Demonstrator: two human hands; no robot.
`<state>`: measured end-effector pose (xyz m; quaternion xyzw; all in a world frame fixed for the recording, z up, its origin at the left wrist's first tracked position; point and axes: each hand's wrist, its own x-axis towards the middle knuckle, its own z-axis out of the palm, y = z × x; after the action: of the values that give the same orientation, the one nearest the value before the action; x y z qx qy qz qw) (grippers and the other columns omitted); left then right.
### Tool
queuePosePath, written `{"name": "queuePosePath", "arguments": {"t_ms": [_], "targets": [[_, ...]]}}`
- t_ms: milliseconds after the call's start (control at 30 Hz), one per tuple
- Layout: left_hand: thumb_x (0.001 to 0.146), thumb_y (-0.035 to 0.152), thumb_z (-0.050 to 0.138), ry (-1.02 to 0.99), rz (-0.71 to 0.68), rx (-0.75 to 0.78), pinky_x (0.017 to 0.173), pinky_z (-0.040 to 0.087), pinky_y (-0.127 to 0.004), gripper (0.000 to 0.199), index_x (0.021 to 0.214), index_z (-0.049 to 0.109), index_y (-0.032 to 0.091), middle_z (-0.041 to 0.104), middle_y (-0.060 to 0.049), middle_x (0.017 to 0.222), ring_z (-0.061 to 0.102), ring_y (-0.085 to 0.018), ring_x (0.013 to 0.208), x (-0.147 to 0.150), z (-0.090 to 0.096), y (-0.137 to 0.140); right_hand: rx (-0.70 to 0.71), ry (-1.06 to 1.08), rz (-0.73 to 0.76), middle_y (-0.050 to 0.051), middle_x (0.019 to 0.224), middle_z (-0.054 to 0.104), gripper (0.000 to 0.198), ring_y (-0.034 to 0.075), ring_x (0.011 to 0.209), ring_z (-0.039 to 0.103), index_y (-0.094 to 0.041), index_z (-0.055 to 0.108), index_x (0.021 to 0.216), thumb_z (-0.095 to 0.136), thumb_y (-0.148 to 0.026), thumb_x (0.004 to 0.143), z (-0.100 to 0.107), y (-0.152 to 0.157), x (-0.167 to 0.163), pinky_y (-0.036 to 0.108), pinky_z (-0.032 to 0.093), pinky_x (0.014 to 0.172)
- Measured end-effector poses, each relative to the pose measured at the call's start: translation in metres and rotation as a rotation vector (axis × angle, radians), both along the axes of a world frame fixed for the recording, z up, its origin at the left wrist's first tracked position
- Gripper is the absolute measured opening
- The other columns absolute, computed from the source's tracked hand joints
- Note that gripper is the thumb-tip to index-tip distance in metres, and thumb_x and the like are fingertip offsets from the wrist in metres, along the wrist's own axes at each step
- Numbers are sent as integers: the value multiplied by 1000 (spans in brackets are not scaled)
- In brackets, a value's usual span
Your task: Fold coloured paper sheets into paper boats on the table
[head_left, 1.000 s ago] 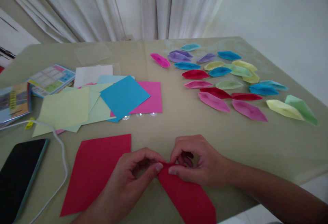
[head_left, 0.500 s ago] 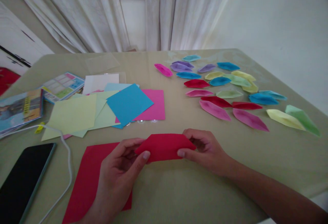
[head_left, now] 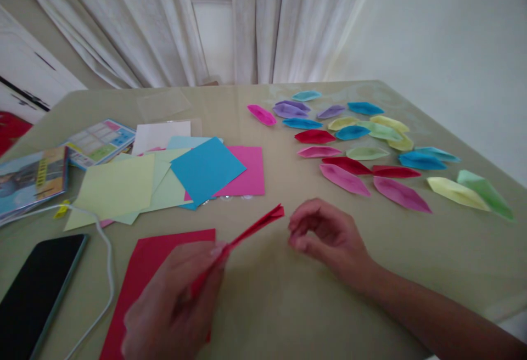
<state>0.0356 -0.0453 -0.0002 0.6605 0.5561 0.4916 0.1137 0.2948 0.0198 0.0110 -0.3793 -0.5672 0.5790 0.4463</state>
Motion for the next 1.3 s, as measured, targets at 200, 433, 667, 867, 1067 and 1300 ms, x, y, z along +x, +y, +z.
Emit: {"name": "queuePosePath", "arguments": {"t_ms": [200,433,667,867,1067,1300], "targets": [[103,8,57,253,-509,-25,107,59,-30,45,144,64,24,74,-8,137,70,-22,129,13,-17,-13,18,-147,408,8,119,74,53,22,108,71,-19,68,133,90,-33,86,1,-14,-8,33,58,96],[99,6,65,210,-394,-11,104,55,-23,37,131,68,25,75,-3,120,70,-15,114,5,-8,0,11,-242,229,5,102,78,15,17,90,71,-18,77,110,72,-30,102,-9,1,-2,27,55,82],[95,29,77,-33,-149,-239,93,59,-27,21,115,69,28,71,-3,125,71,-17,111,-7,4,23,13,-148,83,5,104,77,16,16,91,71,-21,75,115,72,-30,102,-15,7,3,25,56,79],[94,33,77,-475,-207,-569,65,58,-18,36,127,61,29,75,4,83,74,-13,74,-2,2,24,-38,-105,-57,5,94,78,27,17,81,73,-21,75,111,83,-37,92,-13,9,2,26,59,70],[95,36,76,-587,-216,-641,68,62,-21,35,124,60,26,80,0,89,79,-16,79,0,7,27,-37,-132,-106,5,92,77,28,17,79,72,-21,72,114,81,-37,94,-14,15,2,26,59,68],[93,28,78,-302,-27,-332,70,64,-17,25,112,62,30,80,5,91,81,-14,80,6,-3,14,456,-378,-141,4,99,65,29,17,84,63,-25,65,120,80,-27,95,-15,5,4,30,57,76]]}}
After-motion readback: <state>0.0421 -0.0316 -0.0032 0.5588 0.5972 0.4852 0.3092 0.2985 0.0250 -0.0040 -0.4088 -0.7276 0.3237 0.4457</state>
